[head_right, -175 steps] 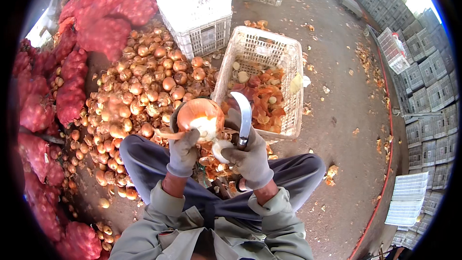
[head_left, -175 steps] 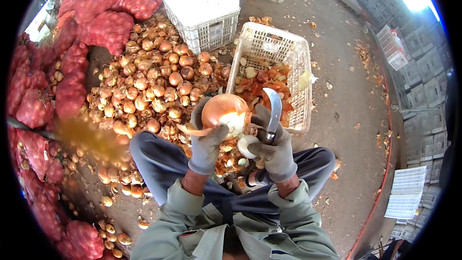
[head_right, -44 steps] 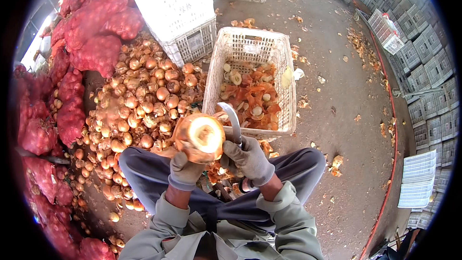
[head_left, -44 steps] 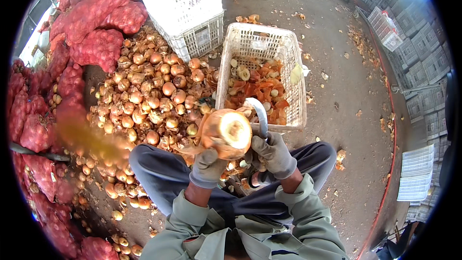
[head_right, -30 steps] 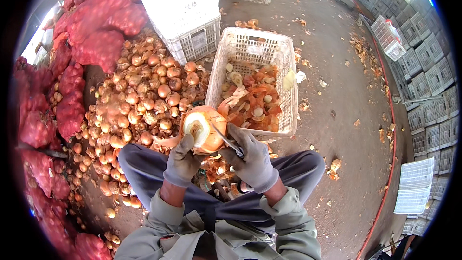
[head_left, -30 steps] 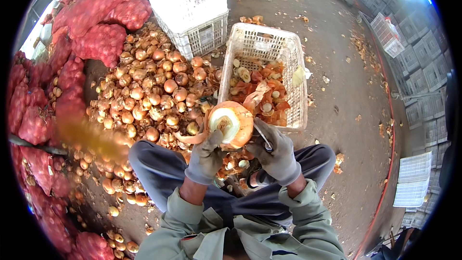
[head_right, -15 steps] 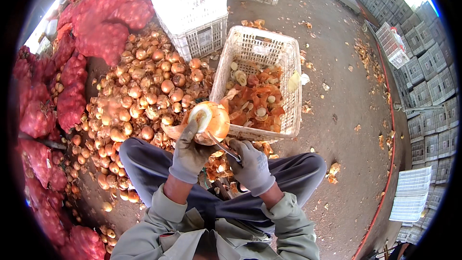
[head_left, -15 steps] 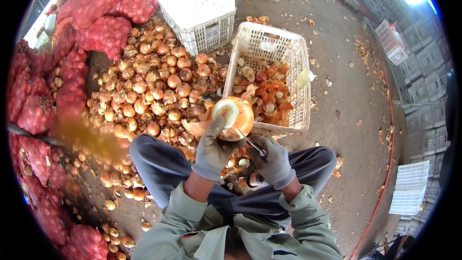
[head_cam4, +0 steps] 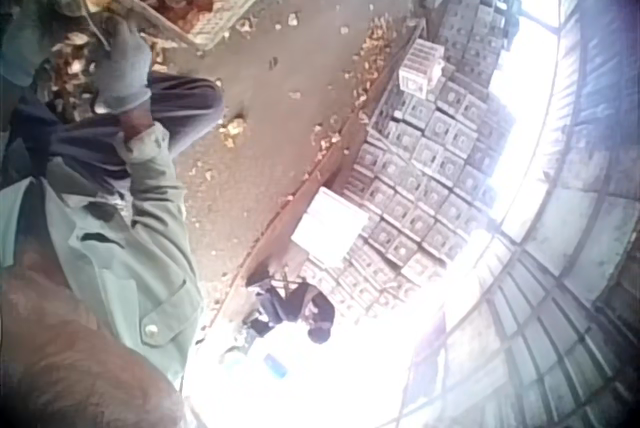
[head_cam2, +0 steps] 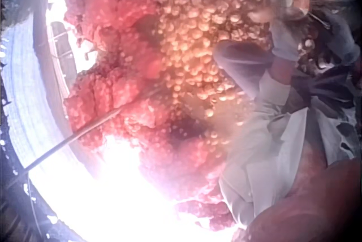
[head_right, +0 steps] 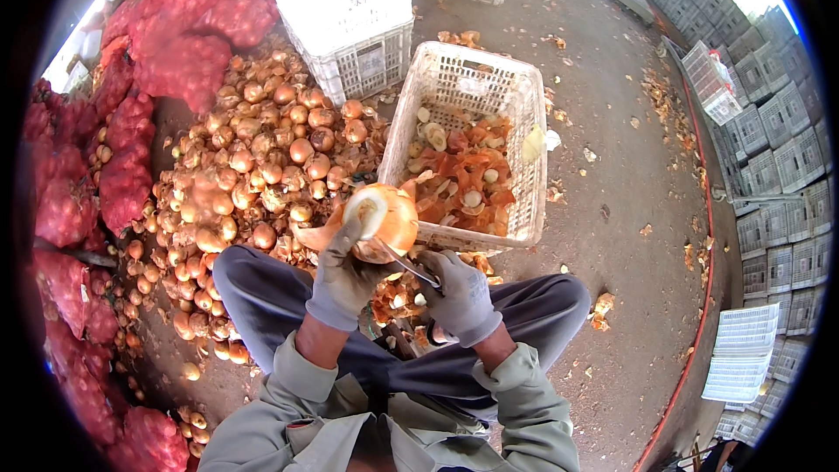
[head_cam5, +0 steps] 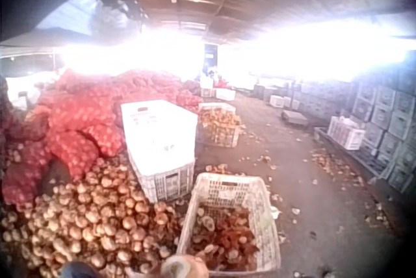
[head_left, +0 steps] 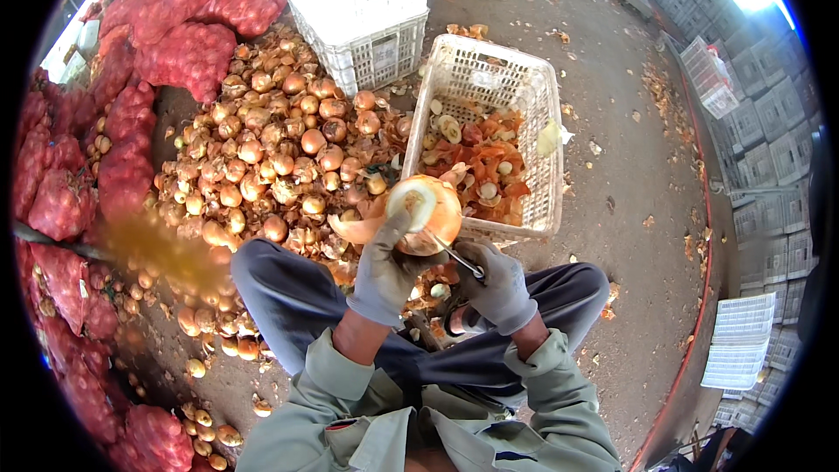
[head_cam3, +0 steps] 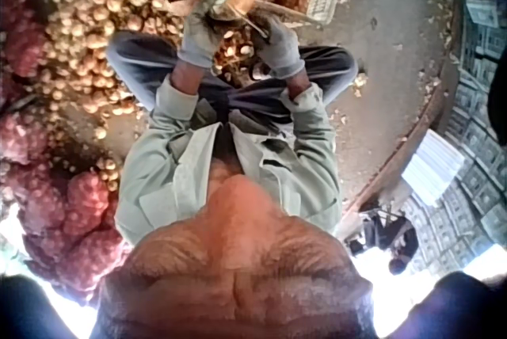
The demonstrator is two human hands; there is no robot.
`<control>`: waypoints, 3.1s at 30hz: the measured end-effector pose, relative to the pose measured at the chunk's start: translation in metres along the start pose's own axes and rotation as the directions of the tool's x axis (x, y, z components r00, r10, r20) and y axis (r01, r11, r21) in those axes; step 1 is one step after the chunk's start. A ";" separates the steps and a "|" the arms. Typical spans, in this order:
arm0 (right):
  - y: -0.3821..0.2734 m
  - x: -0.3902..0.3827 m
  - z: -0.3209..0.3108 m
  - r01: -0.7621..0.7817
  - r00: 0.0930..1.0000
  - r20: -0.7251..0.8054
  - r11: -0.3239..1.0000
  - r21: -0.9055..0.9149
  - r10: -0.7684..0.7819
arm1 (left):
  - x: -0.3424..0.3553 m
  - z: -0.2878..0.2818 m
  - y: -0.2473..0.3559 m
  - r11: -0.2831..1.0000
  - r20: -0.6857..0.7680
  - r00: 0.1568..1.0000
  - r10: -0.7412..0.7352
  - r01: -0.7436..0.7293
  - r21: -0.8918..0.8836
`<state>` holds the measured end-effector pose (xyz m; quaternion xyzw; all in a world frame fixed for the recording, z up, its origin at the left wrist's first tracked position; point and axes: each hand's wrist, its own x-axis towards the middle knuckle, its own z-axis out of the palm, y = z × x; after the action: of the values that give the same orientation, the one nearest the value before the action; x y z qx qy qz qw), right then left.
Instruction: The person sits cross-legged on the floor and peels multiple onions one by one using a small knife. The outer skins are removed and placed into a nearby plastic basket, while the peeled onions are set aside.
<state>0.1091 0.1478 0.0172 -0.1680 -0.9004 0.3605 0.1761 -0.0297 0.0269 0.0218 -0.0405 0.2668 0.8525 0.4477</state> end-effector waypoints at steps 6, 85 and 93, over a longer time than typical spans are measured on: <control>0.009 -0.017 -0.009 -0.127 0.991 -0.034 0.990 -0.062 0.126 | 0.008 -0.005 0.014 0.994 -0.009 1.000 -0.005 0.004 -0.111; 0.031 0.063 -0.052 -0.145 0.916 -0.396 0.974 -0.177 0.065 | -0.023 -0.044 -0.009 0.961 0.231 0.945 -0.232 0.259 -0.095; -0.023 0.004 -0.032 0.183 0.969 -0.174 0.982 0.046 -0.173 | -0.011 -0.027 -0.019 0.920 0.193 0.977 -0.086 0.153 -0.360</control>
<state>0.1156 0.1531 0.0559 -0.1111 -0.8820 0.3554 0.2888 -0.0132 0.0145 -0.0056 -0.0666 0.0570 0.8588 0.5047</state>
